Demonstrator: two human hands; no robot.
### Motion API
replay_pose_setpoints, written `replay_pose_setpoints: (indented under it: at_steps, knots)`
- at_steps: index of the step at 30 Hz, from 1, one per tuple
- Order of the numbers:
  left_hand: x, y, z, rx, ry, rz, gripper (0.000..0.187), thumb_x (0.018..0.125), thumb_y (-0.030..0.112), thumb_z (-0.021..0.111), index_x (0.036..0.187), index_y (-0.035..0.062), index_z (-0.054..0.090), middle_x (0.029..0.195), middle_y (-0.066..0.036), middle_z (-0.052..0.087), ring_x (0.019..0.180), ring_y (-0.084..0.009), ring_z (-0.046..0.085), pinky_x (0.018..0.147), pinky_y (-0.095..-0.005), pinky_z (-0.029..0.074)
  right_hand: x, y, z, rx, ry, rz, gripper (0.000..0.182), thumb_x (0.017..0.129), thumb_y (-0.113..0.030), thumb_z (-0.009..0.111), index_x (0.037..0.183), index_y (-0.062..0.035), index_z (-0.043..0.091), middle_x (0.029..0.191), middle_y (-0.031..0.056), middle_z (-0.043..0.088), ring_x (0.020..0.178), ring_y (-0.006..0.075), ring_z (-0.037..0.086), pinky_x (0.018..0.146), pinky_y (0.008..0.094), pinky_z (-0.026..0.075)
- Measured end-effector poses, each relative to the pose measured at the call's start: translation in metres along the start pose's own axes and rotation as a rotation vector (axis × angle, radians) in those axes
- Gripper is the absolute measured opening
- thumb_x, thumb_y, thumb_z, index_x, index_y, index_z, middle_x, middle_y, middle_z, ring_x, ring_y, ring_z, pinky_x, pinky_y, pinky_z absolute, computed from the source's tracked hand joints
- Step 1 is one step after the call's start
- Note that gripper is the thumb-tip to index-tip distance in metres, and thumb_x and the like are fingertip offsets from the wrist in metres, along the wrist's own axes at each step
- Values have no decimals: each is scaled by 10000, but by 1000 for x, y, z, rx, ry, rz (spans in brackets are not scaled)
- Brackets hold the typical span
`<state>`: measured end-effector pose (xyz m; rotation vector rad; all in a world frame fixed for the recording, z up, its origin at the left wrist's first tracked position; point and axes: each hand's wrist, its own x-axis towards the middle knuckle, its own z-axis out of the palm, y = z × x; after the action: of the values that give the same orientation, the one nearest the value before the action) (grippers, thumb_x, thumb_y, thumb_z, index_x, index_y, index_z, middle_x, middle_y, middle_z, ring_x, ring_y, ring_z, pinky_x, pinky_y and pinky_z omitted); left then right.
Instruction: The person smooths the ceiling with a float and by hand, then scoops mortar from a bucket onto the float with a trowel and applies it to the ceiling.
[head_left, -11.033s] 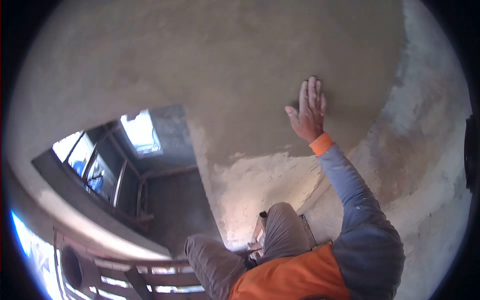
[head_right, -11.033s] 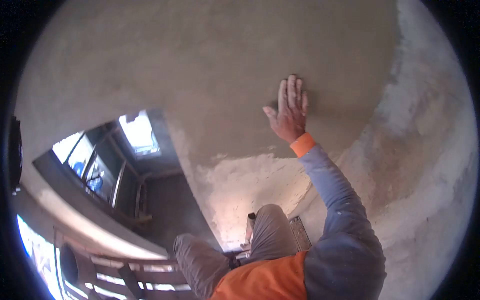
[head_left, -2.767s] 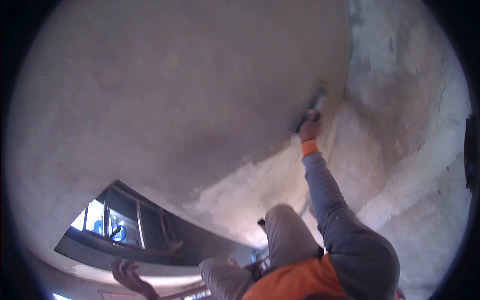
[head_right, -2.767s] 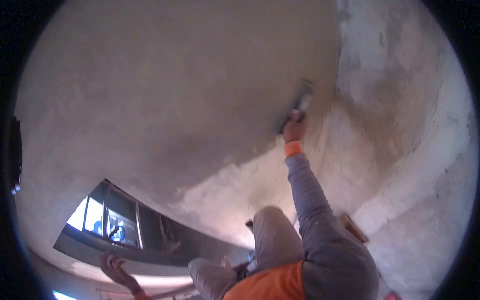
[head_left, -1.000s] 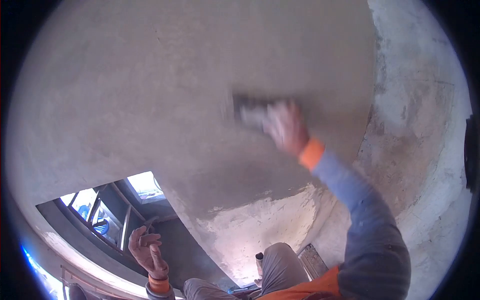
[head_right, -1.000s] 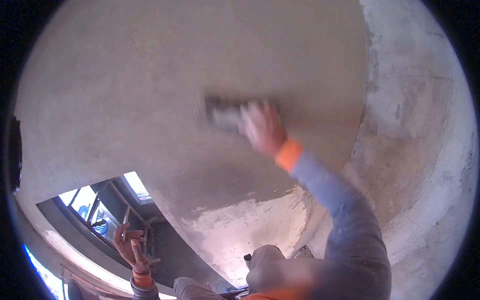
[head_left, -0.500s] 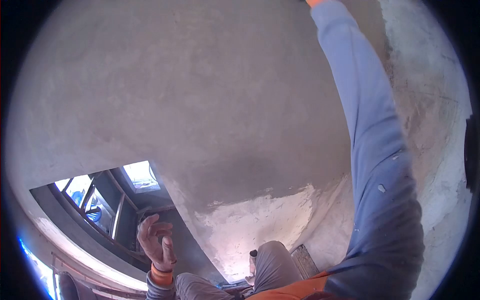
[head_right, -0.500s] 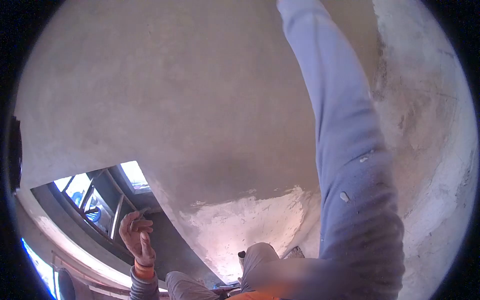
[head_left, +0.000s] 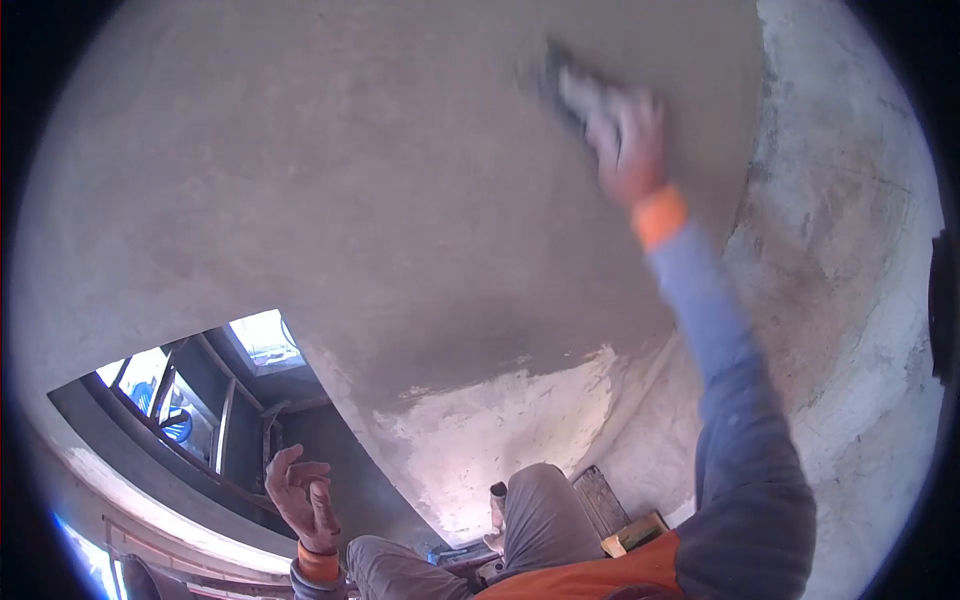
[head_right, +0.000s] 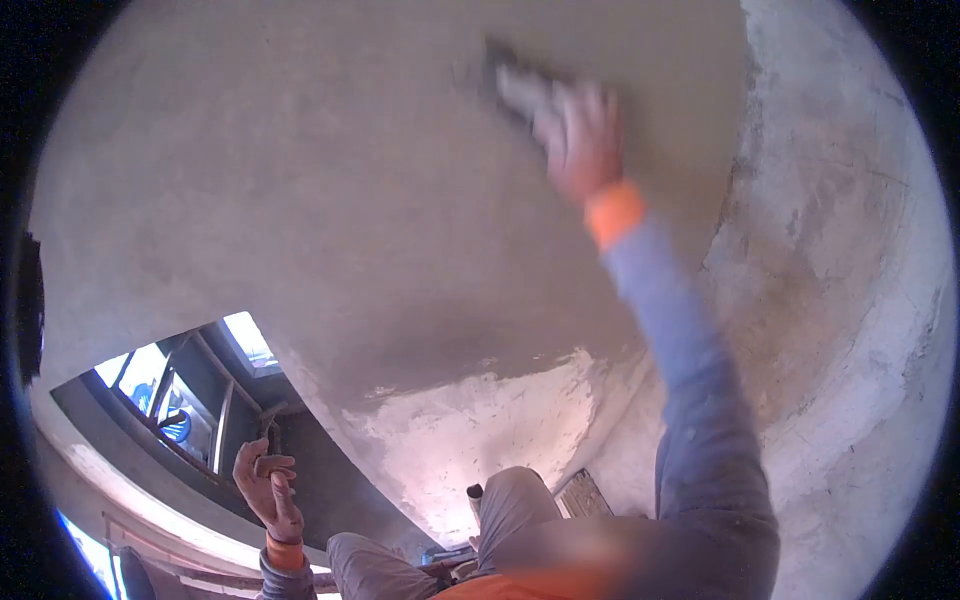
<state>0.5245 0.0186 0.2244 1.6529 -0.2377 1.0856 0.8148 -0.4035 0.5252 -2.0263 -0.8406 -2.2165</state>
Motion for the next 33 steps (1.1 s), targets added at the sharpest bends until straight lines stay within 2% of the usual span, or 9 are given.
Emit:
replay_pose_setpoints:
  at_steps: [2,3,5,11,16,20,21,24,33]
  knots:
    - [2,2,8,17,2,-5,707,933,455,602,1399,3,322,1304,-147,494,915,-161,605,672,-213,487,93,79,18,-402,268,11,290,920,-255,560,1081,-16,598,1091,200,609,1058,412,538,928,476,397]
    - [2,3,10,31,-2,-1,708,936,459,594,1399,1,317,1305,-149,492,916,-162,605,671,-211,488,154,72,-27,-276,-403,575,564,985,-367,437,1412,0,400,1491,230,359,1368,390,354,1132,432,307]
    - [1,6,10,58,-2,11,706,944,459,581,1401,-4,307,1309,-152,486,916,-163,604,669,-211,489,162,191,33,-436,-21,399,533,967,-428,469,1290,-5,488,1376,253,450,1276,419,433,1049,464,363]
    - [-27,-2,-7,61,81,-85,683,963,436,555,1408,-10,289,1322,-158,470,905,-167,602,671,-221,509,-32,-8,1,219,45,166,249,901,-279,618,913,-31,604,905,177,598,900,372,556,792,439,430]
    - [-21,12,1,66,-4,-49,694,955,431,575,1409,-9,289,1312,-163,469,904,-168,600,679,-230,521,-289,-147,-57,348,-634,-21,276,835,-255,671,1055,-92,633,1094,130,540,1020,329,517,902,505,398]
    - [-15,17,-2,49,-45,5,687,950,424,587,1400,-5,292,1307,-159,474,909,-164,603,674,-223,518,-192,-98,-81,534,-696,311,251,851,-163,658,1061,-38,601,995,158,558,894,342,537,821,442,432]
    - [-16,20,-5,72,-31,7,684,953,427,582,1398,-5,293,1306,-159,475,907,-164,602,676,-221,518,-195,-83,-59,388,-101,422,212,892,-171,624,1029,-13,587,942,168,573,850,346,545,800,424,442]
    - [-18,25,-22,124,28,10,676,960,434,565,1395,-6,293,1303,-161,477,902,-162,602,679,-218,511,-159,-23,-35,350,142,815,257,895,-217,650,1012,-2,574,930,177,577,879,352,543,811,441,434]
    - [-3,23,-19,117,34,-6,682,971,437,543,1401,-20,275,1285,-166,492,875,-157,602,678,-230,479,-61,-123,-3,261,78,353,331,846,-305,708,974,-23,593,897,153,556,836,339,532,742,432,429]
